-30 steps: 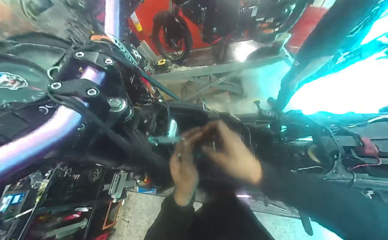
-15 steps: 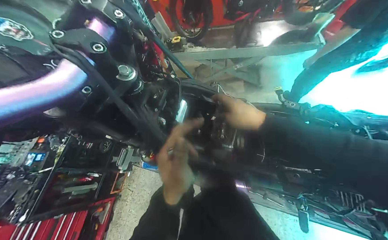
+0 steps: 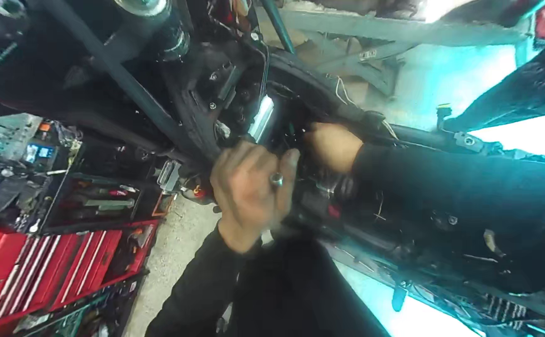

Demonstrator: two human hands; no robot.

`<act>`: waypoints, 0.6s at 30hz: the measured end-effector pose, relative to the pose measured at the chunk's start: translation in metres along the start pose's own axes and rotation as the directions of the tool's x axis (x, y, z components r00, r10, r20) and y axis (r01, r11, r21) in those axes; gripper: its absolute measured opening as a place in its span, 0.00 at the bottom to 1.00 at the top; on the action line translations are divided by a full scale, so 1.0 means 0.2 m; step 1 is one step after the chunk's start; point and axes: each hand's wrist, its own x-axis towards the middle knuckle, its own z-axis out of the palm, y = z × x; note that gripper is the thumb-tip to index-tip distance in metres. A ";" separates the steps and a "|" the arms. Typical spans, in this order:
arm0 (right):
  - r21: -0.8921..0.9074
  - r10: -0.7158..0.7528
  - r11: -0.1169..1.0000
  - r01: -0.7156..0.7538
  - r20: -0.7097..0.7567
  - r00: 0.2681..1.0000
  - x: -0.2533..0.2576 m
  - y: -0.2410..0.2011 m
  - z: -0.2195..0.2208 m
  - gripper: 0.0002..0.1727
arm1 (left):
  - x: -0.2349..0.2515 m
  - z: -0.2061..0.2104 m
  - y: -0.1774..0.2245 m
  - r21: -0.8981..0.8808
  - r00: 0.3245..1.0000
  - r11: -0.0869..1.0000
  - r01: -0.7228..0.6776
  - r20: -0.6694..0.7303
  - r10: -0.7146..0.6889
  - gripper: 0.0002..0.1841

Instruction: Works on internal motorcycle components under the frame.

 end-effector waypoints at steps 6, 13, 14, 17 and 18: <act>0.037 0.000 0.999 0.001 -0.019 1.000 0.01 -0.01 0.00 0.17 | 0.01 0.03 0.05 0.220 0.997 0.975 0.040 0.054 -0.053 0.25; -0.037 0.054 0.998 -0.049 0.143 0.988 0.03 0.00 0.02 0.12 | 0.00 0.03 0.06 0.274 0.994 0.960 0.049 0.077 -0.072 0.26; -0.031 0.060 0.998 -0.055 0.167 0.984 0.03 0.00 0.01 0.10 | 0.01 0.03 0.06 0.277 0.994 0.959 0.054 0.075 -0.077 0.26; 0.003 0.125 0.991 -0.132 0.287 0.950 0.04 -0.05 -0.04 0.08 | 0.01 0.03 0.06 0.279 0.991 0.957 0.081 0.081 -0.108 0.26; 0.019 0.127 0.990 -0.139 0.303 0.944 0.04 -0.05 -0.04 0.09 | 0.00 0.03 0.06 0.281 0.990 0.956 0.086 0.084 -0.113 0.26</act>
